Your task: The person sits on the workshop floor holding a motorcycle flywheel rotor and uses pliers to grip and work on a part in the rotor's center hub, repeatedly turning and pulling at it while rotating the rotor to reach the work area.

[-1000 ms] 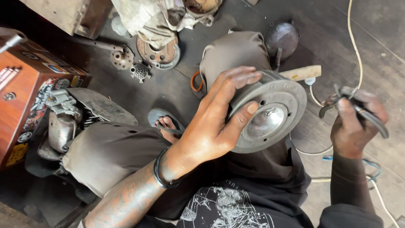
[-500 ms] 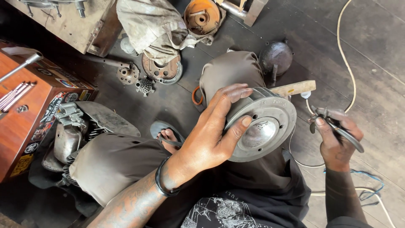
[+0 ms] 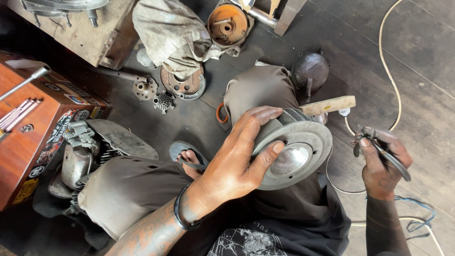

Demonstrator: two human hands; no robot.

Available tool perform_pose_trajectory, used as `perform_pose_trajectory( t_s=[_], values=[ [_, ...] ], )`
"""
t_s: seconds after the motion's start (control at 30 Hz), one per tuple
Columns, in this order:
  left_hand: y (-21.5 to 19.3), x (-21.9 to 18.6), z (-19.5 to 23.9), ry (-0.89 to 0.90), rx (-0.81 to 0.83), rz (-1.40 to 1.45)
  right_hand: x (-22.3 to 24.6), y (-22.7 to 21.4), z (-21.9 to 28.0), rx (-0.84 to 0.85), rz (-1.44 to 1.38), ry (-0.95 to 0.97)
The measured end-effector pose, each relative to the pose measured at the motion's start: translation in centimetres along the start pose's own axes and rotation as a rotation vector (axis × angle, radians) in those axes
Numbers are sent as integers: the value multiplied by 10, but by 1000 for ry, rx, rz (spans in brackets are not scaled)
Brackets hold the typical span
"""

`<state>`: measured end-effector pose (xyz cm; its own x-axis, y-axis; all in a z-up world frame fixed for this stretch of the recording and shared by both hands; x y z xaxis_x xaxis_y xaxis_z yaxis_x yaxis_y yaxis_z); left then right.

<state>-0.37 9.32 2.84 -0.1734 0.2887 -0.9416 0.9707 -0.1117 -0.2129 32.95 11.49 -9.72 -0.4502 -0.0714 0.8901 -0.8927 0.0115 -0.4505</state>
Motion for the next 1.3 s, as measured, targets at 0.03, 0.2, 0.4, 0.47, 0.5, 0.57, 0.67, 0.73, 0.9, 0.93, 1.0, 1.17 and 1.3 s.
perform_pose_trajectory(
  t_s=[0.03, 0.2, 0.4, 0.47, 0.5, 0.57, 0.67, 0.73, 0.9, 0.93, 1.0, 1.17, 1.3],
  values=[
    [1, 2, 0, -14, 7, -6, 1, -2, 0, -28, 12, -4],
    [2, 9, 2, -66, 20, -57, -3, -11, 1, -131, 7, 59],
    [3, 12, 7, -113, 39, -61, -26, -8, 3, -86, -469, 265],
    [1, 12, 7, -119, 23, -44, -28, -4, 3, -46, -593, 268],
    [0, 12, 8, -121, 21, -42, -21, -2, 3, -45, -591, 270],
    [0, 13, 8, -143, 35, -21, -14, 2, 3, -86, -677, 311],
    [-1, 16, 8, -152, 33, -23, -16, 5, 1, -87, -787, 331],
    [-2, 18, 6, -156, 32, -17, -17, 4, -1, -80, -769, 320],
    [-3, 20, 1, -177, 51, -1, -17, 2, -3, -71, -727, 302],
    [-3, 21, 0, -183, 51, -1, -20, 1, -2, -92, -735, 331],
    [-2, 22, 0, -192, 54, -2, -26, 0, 1, -112, -744, 364],
    [-1, 23, 1, -179, 57, -17, -37, 0, 6, -108, -728, 396],
    [-1, 21, 1, -171, 55, -22, -26, 4, 6, -65, -639, 344]
  ],
)
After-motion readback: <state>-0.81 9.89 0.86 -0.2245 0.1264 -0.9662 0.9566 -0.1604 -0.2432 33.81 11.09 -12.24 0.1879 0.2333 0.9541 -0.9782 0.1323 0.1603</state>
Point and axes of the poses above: each hand's wrist, its own z-axis away from the middle knuckle, its own y-axis out of the palm, x = y × z, the point moved 9 cm from there along -z, towards the middle knuckle, and after that the axes turned 10 degrees about y, right-handed, at the moved point
